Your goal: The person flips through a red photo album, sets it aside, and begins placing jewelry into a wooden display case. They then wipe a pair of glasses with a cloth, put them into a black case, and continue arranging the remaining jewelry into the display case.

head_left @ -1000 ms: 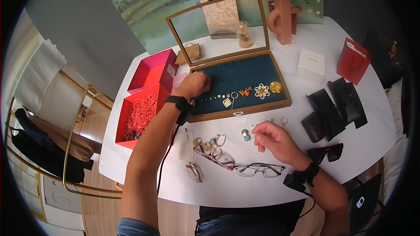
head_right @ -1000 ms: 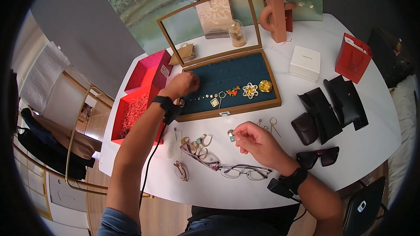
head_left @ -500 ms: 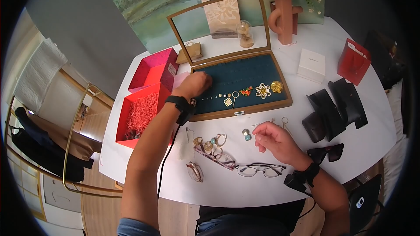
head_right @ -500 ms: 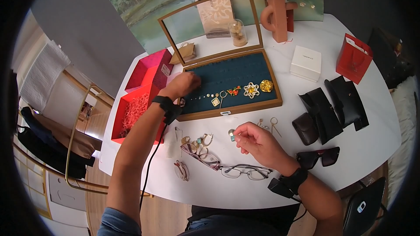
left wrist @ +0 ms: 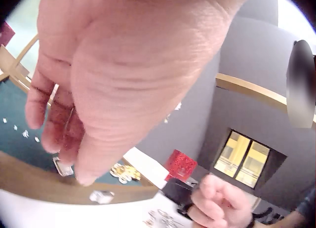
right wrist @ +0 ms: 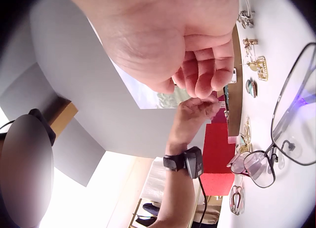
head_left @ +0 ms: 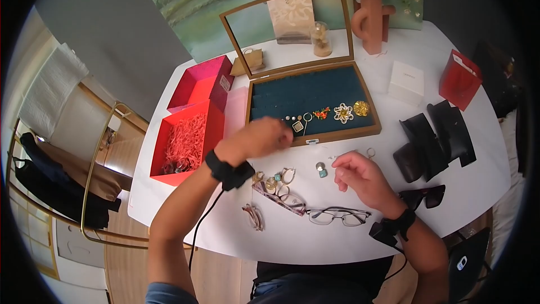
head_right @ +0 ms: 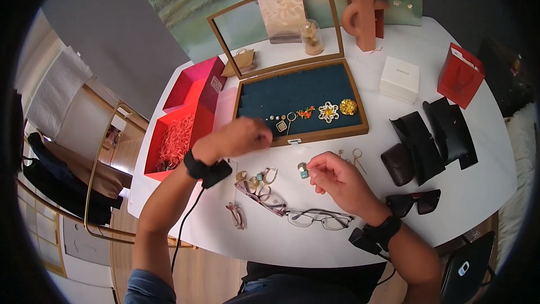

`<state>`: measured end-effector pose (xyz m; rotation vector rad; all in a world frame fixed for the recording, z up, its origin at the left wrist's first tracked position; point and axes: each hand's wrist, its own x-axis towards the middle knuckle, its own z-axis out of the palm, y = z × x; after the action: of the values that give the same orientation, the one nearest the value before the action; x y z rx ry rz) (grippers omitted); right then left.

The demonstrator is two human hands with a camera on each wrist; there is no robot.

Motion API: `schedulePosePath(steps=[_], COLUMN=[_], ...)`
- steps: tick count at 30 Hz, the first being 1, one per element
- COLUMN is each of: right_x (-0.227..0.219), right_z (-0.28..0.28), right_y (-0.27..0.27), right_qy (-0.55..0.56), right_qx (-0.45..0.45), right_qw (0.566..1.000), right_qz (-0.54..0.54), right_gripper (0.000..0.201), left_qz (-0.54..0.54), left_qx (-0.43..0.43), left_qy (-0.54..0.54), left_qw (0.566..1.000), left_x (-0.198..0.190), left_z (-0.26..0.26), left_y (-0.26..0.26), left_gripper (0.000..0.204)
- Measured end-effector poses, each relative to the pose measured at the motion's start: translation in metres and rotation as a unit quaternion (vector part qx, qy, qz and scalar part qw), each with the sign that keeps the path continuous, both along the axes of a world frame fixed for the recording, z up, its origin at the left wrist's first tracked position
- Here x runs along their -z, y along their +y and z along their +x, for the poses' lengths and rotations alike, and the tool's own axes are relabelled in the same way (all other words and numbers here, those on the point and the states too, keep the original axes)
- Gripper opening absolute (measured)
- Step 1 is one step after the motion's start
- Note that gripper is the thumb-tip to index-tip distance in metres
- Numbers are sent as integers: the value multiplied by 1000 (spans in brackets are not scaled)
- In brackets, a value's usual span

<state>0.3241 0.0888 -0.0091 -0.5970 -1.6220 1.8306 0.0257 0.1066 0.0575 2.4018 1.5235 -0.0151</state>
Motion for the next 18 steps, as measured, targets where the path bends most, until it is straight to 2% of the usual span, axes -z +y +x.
schedulePosePath(steps=[3, 5, 7, 11, 14, 18], right_x=[1, 2, 3, 6, 6, 4], right_z=[-1, -2, -2, -2, -2, -2], right_y=[-1, -1, -1, 1, 1, 1], right_qy=[-6, -12, -11, -9, -6, -10], right_qx=[-3, -6, -1, 1, 1, -1], right_qw=[1000, 1000, 1000, 1000, 1000, 1000], right_qz=[-1, -1, -2, 2, 1, 4], right_gripper=[15, 15, 15, 15, 15, 15], left_qz=[-67, -51, -22, -45, -27, -45], left_qx=[-14, -8, -25, -37, -50, -82], left_qy=[10, 30, 24, 38, 55, 25], left_qw=[998, 998, 999, 998, 997, 995], left_x=[6, 11, 20, 39, 39, 34], left_z=[20, 23, 21, 21, 26, 27], left_y=[-37, -44, -47, -45, -46, -45], left_gripper=[18, 18, 15, 13, 13, 13])
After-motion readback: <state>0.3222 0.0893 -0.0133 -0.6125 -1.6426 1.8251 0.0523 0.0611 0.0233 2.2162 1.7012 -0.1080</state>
